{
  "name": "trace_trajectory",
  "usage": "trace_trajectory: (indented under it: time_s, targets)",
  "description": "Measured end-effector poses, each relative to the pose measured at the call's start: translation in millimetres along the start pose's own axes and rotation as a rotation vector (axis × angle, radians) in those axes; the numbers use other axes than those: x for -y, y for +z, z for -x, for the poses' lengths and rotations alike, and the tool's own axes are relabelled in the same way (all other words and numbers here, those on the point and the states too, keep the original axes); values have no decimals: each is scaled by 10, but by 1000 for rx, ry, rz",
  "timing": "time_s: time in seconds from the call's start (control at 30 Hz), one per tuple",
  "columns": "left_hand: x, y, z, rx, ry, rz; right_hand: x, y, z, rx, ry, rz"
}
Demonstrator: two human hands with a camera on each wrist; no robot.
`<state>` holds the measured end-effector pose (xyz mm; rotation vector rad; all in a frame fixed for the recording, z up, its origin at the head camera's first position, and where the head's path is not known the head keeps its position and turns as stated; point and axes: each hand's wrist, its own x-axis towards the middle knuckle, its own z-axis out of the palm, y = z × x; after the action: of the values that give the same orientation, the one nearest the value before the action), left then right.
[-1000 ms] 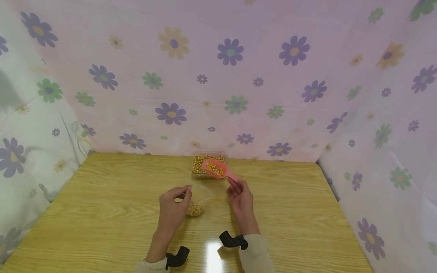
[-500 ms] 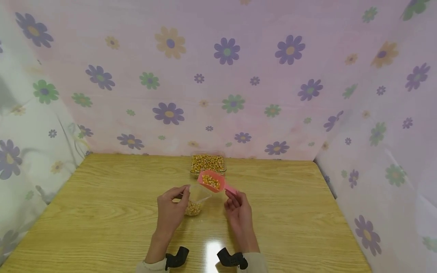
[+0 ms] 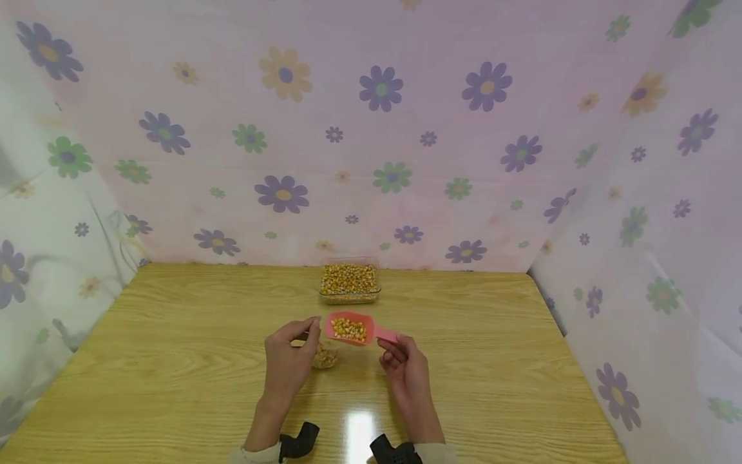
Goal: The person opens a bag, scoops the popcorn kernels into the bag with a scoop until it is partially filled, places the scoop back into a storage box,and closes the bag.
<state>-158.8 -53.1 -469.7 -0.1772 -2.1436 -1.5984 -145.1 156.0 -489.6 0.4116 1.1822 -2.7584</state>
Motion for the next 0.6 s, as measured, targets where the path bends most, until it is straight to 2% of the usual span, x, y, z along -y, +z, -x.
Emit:
trace_trajectory:
  time_s: [0.3,0.6]
  targets:
    - [-7,0,-6,24,-1,-1,68,41,33,-41,-51,165]
    - [9,-8,-25,35,-8,-24,101,171,41,-97,-96,279]
